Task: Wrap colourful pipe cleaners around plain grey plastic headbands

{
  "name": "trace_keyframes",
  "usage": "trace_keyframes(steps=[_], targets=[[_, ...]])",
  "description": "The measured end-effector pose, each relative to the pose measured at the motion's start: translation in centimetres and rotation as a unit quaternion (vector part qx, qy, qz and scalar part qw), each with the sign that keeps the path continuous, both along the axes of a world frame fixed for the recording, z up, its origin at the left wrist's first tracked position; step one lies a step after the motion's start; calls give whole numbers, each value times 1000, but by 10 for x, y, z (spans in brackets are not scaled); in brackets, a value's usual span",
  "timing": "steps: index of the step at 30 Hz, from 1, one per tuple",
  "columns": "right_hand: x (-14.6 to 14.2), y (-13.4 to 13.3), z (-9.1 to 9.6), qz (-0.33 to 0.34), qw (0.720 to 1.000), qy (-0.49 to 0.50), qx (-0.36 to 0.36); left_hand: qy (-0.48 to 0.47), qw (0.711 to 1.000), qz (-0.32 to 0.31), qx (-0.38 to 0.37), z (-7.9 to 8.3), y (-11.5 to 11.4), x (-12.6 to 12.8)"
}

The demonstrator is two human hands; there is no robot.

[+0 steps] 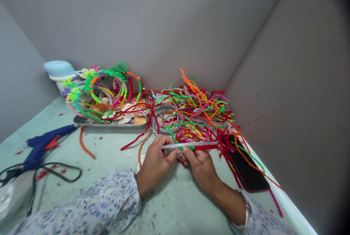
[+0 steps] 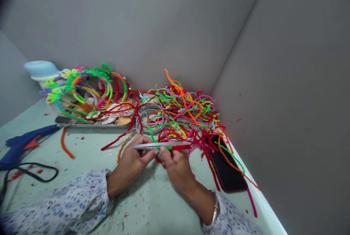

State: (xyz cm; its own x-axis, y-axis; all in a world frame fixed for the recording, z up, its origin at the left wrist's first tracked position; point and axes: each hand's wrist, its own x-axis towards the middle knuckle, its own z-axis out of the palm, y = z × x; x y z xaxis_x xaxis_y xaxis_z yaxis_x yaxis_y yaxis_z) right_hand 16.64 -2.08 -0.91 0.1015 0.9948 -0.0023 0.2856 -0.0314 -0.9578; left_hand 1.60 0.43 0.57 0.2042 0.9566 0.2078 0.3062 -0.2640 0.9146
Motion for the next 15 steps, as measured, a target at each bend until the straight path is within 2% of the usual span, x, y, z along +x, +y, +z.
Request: trace_keyframes(steps=[6,15], targets=[[0,1,1,15,999,23,21,-6,999,-19,42,5,-1,0],[1,0,-1,37,998,41,38,-5,998,-32,49,2,0,-2]])
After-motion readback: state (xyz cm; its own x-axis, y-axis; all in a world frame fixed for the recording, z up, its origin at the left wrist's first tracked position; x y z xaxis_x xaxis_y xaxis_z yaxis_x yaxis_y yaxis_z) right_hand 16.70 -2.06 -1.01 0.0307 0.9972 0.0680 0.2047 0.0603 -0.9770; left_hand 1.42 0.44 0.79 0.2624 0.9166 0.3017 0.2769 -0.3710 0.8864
